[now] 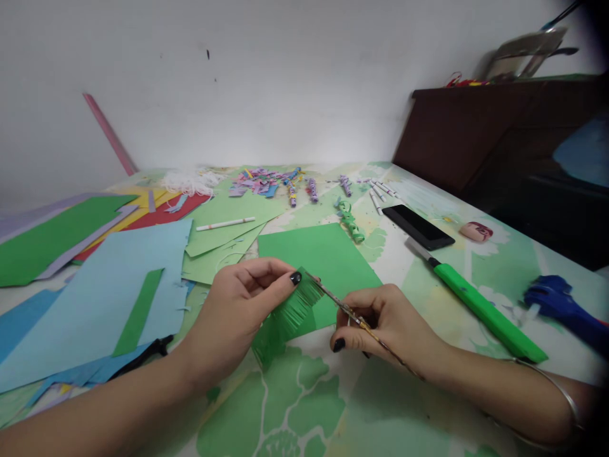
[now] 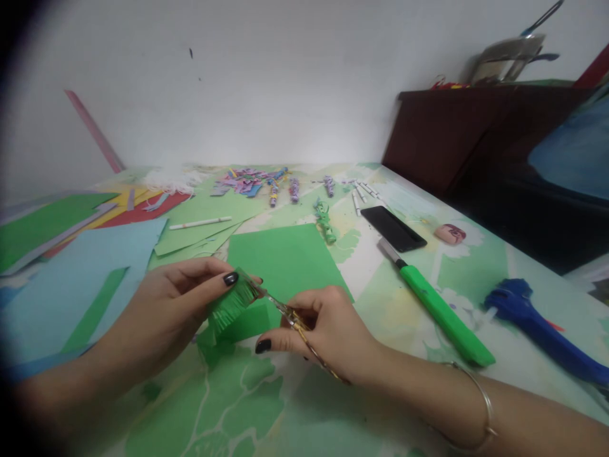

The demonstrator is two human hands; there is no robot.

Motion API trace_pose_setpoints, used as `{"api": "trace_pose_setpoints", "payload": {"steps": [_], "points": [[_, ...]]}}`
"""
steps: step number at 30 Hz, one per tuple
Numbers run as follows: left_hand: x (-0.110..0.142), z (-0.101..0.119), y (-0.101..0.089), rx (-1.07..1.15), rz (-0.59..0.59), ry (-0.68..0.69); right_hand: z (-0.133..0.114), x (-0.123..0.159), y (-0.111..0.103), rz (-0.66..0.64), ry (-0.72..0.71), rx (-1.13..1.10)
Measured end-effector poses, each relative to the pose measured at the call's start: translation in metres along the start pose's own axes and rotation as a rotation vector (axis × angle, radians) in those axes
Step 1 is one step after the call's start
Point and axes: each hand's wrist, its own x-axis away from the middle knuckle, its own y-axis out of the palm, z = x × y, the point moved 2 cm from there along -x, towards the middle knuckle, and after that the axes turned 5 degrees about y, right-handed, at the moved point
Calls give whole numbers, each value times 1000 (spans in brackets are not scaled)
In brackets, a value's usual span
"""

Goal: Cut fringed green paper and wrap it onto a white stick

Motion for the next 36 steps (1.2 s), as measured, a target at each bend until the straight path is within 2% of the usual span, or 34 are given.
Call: {"api": "trace_pose_setpoints", "payload": {"steps": [22,28,36], "points": [[0,0,0,2,19,6,2,1,1,-5,53,-39],[-1,0,0,19,39,-20,0,4,2,-112,-31,-138],[-1,0,-1,26,43,-14,0,4,1,-107,-65,-161]]}}
